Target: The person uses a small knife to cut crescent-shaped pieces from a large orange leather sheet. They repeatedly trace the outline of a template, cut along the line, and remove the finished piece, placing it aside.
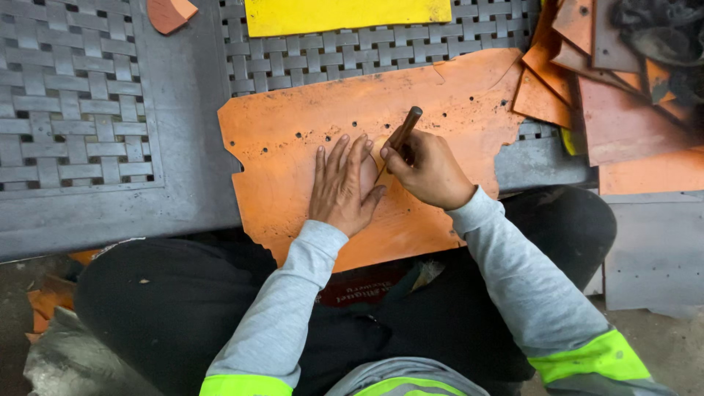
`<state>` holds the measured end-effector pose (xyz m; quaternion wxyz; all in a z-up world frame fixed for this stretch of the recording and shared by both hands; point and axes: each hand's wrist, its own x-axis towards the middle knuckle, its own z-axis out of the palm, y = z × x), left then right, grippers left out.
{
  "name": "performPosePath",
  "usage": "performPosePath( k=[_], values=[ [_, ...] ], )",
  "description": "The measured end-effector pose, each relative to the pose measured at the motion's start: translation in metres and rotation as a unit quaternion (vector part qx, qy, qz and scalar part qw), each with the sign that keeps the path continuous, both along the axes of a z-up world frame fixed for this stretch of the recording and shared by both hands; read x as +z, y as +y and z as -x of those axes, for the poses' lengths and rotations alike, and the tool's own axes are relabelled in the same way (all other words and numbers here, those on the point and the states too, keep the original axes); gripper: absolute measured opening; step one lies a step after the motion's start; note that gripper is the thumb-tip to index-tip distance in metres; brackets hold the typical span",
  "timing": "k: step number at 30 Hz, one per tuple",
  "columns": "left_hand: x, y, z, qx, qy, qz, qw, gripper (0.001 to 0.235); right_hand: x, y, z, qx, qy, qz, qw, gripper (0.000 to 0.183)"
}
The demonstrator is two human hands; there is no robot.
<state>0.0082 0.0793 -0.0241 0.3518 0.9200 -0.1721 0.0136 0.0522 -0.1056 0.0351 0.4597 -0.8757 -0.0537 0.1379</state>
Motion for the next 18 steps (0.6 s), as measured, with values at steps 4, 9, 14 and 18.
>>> performPosePath(
  k=[4,9,14,18],
  values=[
    [0.001,0.000,-0.001,-0.002,0.010,0.000,1.000,0.096,-0.002,0.000,-0.004,-0.002,0.006,-0.003,1.000,0.019],
    [0.007,0.000,-0.003,0.007,0.026,0.005,1.000,0.100,0.002,0.003,-0.011,0.052,-0.047,-0.006,0.997,0.017],
    [0.008,0.000,-0.005,0.020,0.050,0.014,0.998,0.102,0.014,0.013,-0.021,0.113,-0.045,0.030,0.992,0.013],
    [0.004,0.001,-0.003,0.022,0.050,0.006,0.998,0.101,0.018,0.018,-0.032,0.163,-0.115,0.073,0.977,0.010]
  ],
)
